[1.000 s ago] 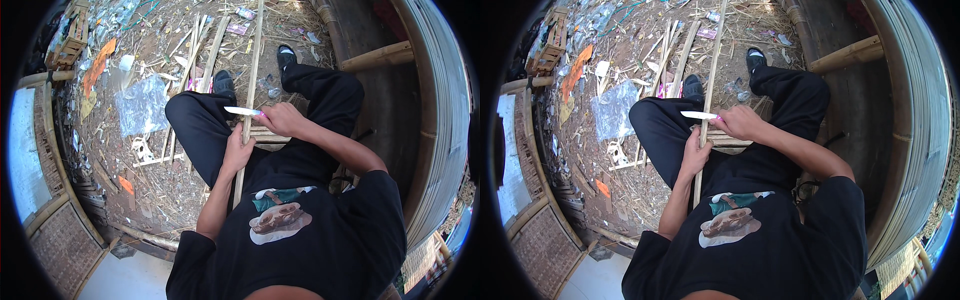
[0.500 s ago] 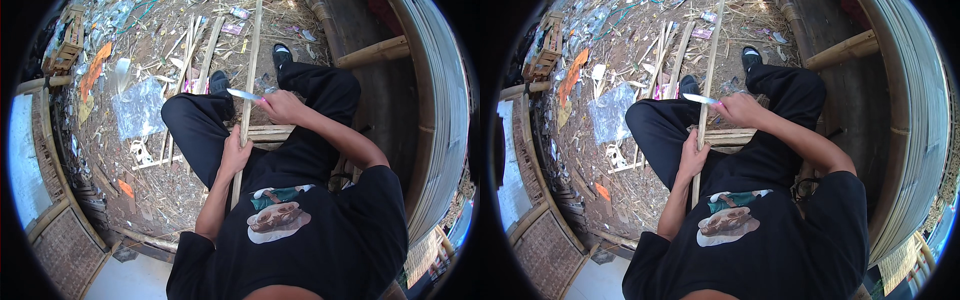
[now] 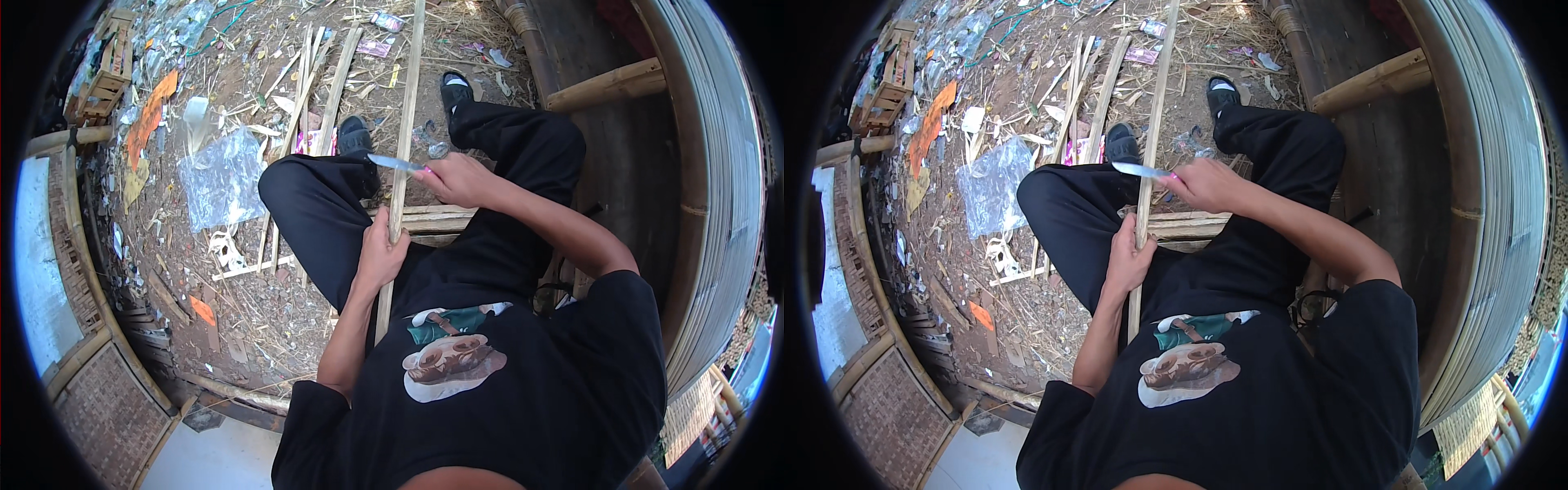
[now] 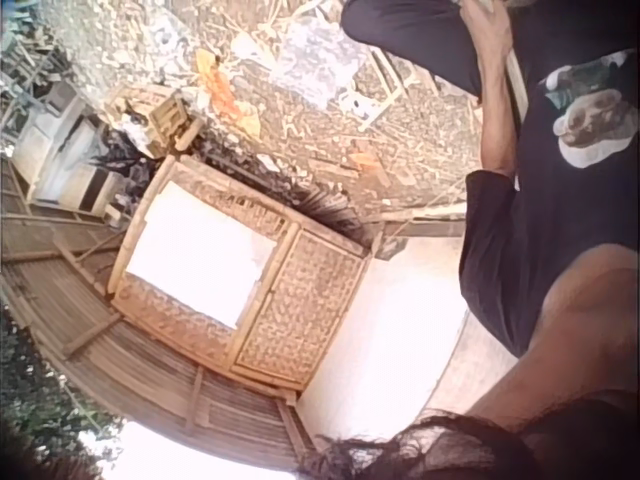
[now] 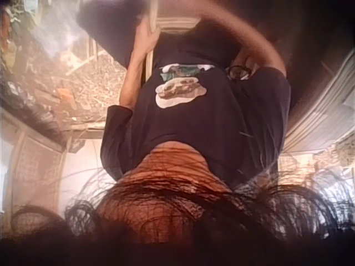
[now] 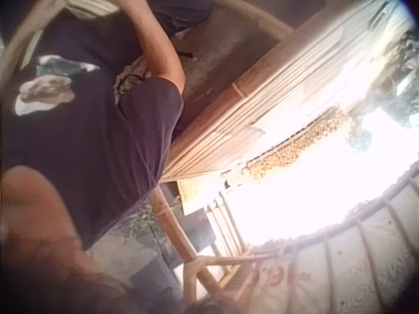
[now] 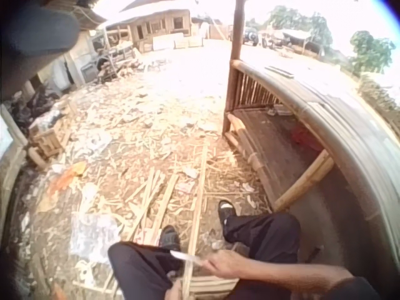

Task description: The person whittles a thin wooden stick with a knife, repeatedly scraping the blade along the surface to smooth it.

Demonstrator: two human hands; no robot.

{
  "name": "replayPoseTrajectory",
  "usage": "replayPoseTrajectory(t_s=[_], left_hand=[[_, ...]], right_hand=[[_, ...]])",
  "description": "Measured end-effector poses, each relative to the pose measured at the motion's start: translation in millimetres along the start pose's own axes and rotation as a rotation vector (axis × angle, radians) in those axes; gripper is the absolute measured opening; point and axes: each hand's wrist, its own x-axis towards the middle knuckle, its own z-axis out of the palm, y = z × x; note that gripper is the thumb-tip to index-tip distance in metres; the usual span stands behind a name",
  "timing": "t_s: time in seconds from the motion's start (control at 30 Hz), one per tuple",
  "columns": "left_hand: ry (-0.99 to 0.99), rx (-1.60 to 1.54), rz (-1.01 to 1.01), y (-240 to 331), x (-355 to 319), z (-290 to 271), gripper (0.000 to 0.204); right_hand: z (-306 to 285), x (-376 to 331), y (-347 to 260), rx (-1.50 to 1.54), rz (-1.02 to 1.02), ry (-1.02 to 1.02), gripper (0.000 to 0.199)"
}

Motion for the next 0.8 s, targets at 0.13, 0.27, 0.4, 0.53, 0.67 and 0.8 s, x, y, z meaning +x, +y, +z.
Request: replayPoseTrajectory(t_s=[0.13,0.27,0.4,0.53,0.67,0.8], left_hand=[[-0.014,-0.003,-0.002,-0.6,-3.4,-0.2,0.023],[-0.037,0.006,-0.025,2.1,-0.7,0.2,0.023],[-0.063,-0.072,-0.143,0.5,-5.2,-0.7,0.023],[-0.028,-0.027,-0.080,2.5,-2.6,0.0,0.023],[-0.088,0.017,-0.184,2.1,-4.0,-4.1,0.024],[-0.092,-0.049,-0.186,-5.8,-3.6,-1.2,0.026]], right_hand=[[12.0,-13.1,-15.6,0.032,0.008,0.004,0.049],[3.3,-8.7,-3.6,-0.018,-0.026,0.002,0.050],[12.4,-10.4,-9.5,0.067,-0.066,-0.032,0.049],[7.0,1.6,1.3,0.054,0.016,-0.052,0.055],[14.9,-6.8,-17.8,0.105,-0.065,-0.070,0.053],[-3.1,11.4,4.8,0.075,0.111,-0.061,0.054]])
